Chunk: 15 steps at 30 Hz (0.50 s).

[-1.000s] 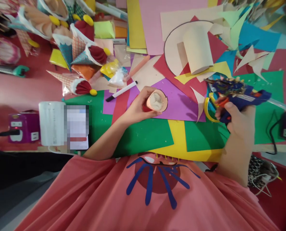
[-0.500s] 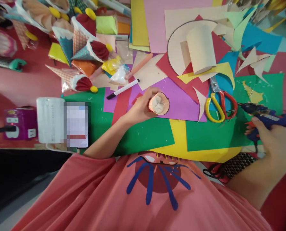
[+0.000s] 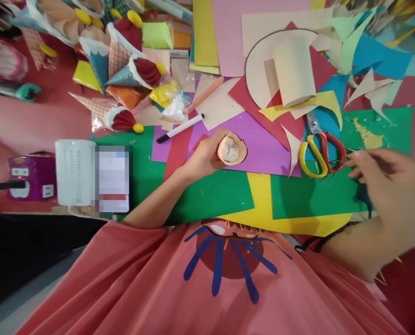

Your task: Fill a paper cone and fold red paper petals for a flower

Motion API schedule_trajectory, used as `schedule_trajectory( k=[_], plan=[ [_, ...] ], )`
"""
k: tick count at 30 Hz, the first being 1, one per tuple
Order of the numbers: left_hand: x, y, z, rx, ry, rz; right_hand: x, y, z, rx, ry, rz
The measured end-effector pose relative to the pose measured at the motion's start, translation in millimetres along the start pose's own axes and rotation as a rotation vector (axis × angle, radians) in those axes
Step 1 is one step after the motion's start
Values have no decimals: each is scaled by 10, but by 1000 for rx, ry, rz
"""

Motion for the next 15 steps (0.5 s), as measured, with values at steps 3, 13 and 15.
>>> schedule_trajectory(
  k=[3,13,15],
  plan=[
    [-12,22,34,-11,13,18,108,226,496,211,-114,93],
    [-25,70,41,103,273,19,332,1200,1026,598,-502,431],
    [-29,93,47,106,288,46,285,1316,1035,658,-511,444]
  ],
)
Point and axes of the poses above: each hand's wrist, its own x-axis towards the middle knuckle, its own y-axis out of the palm, z = x × y, the point moved 2 cm from there along x, towards the middle knuckle, and after that the axes turned 12 degrees about z, right-handed, at the moved point
